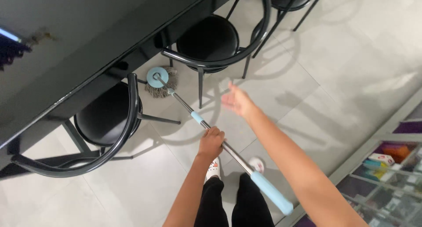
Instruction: Mop the floor area around a table and chairs.
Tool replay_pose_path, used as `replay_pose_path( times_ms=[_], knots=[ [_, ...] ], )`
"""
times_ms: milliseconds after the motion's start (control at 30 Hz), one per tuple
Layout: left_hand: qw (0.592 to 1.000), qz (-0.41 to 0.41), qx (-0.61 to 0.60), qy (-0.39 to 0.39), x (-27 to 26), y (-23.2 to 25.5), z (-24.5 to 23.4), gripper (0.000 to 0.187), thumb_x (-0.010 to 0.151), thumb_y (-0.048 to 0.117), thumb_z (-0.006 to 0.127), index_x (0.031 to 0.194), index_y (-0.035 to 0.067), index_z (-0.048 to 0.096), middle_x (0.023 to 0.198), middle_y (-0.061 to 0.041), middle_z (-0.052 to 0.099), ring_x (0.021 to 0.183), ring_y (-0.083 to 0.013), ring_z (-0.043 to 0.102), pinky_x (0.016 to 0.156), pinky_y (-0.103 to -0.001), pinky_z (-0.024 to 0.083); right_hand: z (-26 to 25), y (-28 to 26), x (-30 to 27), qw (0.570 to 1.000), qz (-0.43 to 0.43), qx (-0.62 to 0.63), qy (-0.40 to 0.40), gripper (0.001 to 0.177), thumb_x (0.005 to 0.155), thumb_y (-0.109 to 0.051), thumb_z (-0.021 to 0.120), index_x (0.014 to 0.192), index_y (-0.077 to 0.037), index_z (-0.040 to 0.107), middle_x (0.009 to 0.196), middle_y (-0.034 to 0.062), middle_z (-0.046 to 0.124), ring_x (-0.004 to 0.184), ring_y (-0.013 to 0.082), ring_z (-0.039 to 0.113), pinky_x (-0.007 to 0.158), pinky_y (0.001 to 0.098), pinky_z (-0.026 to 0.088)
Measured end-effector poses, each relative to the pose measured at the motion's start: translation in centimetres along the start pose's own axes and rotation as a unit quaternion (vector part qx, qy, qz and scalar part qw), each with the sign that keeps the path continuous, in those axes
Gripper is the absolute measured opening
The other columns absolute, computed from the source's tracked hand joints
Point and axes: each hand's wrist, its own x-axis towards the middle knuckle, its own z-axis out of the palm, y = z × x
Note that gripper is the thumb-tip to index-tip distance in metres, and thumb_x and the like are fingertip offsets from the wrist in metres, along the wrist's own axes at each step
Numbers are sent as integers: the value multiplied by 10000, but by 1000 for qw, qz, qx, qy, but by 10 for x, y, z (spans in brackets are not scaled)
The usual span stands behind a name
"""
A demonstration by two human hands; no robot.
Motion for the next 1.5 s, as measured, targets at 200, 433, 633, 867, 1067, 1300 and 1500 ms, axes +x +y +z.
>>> replay_pose_path(
  times_ms=[200,433,633,867,1067,1300,1500],
  knots=[
    [999,-42,-10,-18,8,5,-13,165,797,117,767,922,82,666,1039,-96,642,1223,-299,583,1083,-476,455,21,-56,100,991,-31,129,27,930,834,-491,779,1557,-117,331,1573,173,396,1495,297,367,1200,536,374],
    [995,-96,-8,-20,12,17,-22,158,841,123,756,956,72,659,1125,-99,644,1270,-298,560,1096,-433,457,6,-75,166,977,-10,204,-64,813,924,-411,745,1547,-69,350,1580,228,360,1506,383,301,1242,610,235],
    [993,-102,24,-52,3,24,-14,195,797,119,755,973,80,680,1181,-98,649,1326,-300,533,1111,-427,440,-13,-87,143,951,14,288,-110,626,941,-355,648,1443,-33,457,1519,209,468,1441,413,418,1153,700,331],
    [984,-126,90,-87,-13,23,-10,161,877,151,711,1021,81,694,1296,-90,631,1388,-259,490,1132,-404,423,-66,-84,106,967,-39,249,-40,508,1013,-214,573,1409,65,418,1439,308,488,1365,527,481,1006,796,401],
    [974,-156,115,-120,-4,33,-18,175,909,166,685,1065,87,692,1379,-91,597,1426,-255,452,1121,-391,447,-153,-76,56,978,-75,190,-33,441,1012,-149,580,1328,127,444,1369,349,534,1262,551,576,921,759,455],
    [958,-190,143,-163,6,57,-27,259,888,146,707,1142,127,664,1444,-74,535,1375,-309,487,1006,-405,534,-248,-71,-16,980,-64,184,49,321,995,-107,613,1215,116,542,1290,320,581,1185,515,623,891,781,445],
    [952,-208,124,-187,4,54,-3,382,793,32,730,1150,132,637,1491,-98,493,1152,-318,666,906,-428,591,-353,-59,-42,978,-58,168,111,243,982,-119,629,1142,59,587,1190,281,641,1150,477,652,888,791,430]
  ],
)
